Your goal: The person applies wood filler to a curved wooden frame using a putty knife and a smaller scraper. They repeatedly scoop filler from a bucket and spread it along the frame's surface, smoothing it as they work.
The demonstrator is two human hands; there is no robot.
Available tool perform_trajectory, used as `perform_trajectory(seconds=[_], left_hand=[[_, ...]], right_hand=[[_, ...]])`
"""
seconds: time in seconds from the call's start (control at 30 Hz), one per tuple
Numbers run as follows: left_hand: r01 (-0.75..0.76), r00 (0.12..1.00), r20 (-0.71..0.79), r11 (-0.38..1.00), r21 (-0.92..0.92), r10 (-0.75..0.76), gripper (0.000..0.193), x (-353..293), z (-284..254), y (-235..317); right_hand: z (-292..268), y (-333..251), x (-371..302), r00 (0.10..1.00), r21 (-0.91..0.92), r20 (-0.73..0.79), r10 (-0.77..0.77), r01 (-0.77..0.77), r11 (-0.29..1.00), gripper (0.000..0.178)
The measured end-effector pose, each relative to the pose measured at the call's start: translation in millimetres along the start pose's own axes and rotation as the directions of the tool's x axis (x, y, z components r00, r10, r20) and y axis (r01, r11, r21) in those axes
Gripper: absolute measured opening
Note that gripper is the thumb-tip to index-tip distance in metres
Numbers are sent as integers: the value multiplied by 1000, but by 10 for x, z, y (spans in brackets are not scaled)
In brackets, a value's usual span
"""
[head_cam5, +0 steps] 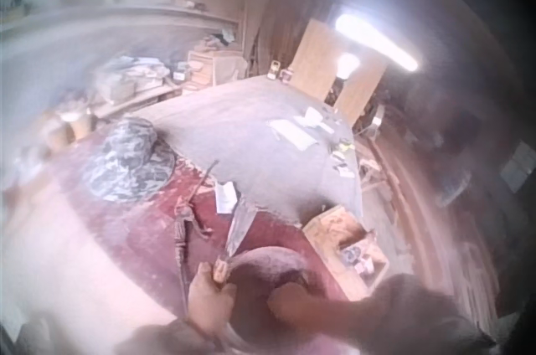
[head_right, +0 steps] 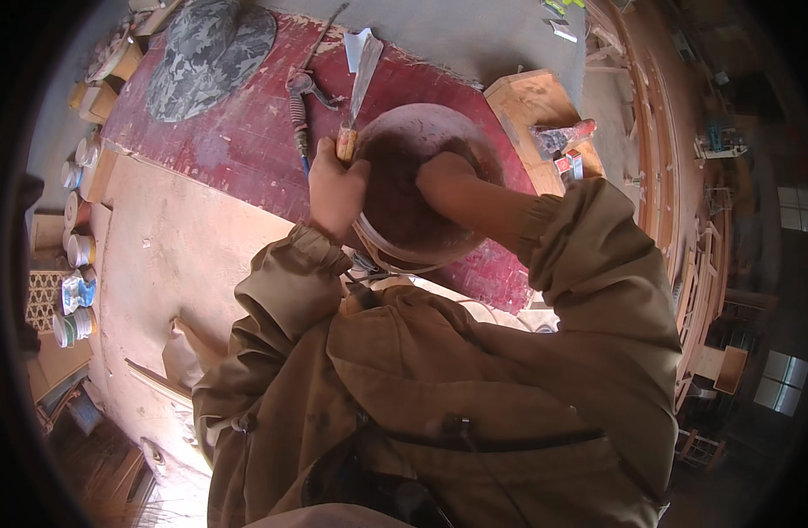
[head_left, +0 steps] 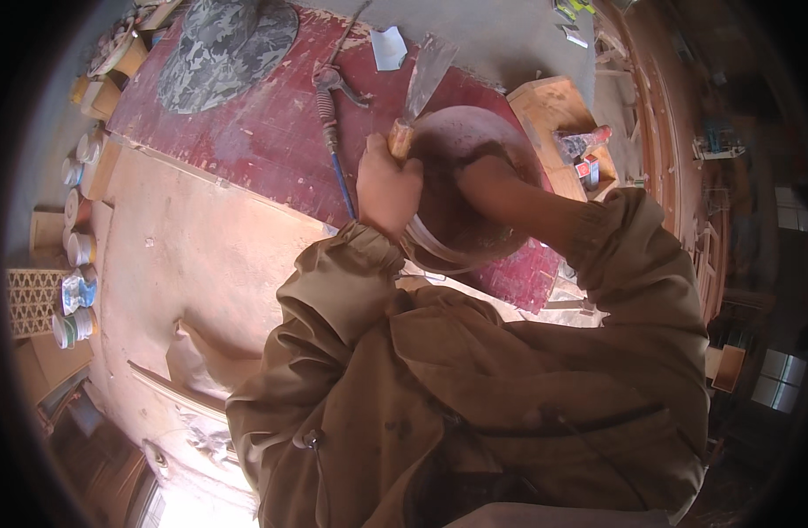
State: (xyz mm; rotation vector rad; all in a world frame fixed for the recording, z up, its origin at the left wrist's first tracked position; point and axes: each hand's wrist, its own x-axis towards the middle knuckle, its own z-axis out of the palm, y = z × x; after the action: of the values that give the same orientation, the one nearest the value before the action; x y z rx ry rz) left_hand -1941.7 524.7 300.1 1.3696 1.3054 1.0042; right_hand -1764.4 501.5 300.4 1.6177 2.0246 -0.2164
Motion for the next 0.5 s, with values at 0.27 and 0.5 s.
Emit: perform_trajectory(seconds=[0.27,0.5], left_hand=[[-8,998,-59,999,31,10,29,-73,47,106],[-59,998,-13,992,109,60,30,-28,19,61]], right_hand=[[195,138,-62,722,60,671,-170,176,983,22],[-252,313,-108,908,327,276,-315,220,919,27]])
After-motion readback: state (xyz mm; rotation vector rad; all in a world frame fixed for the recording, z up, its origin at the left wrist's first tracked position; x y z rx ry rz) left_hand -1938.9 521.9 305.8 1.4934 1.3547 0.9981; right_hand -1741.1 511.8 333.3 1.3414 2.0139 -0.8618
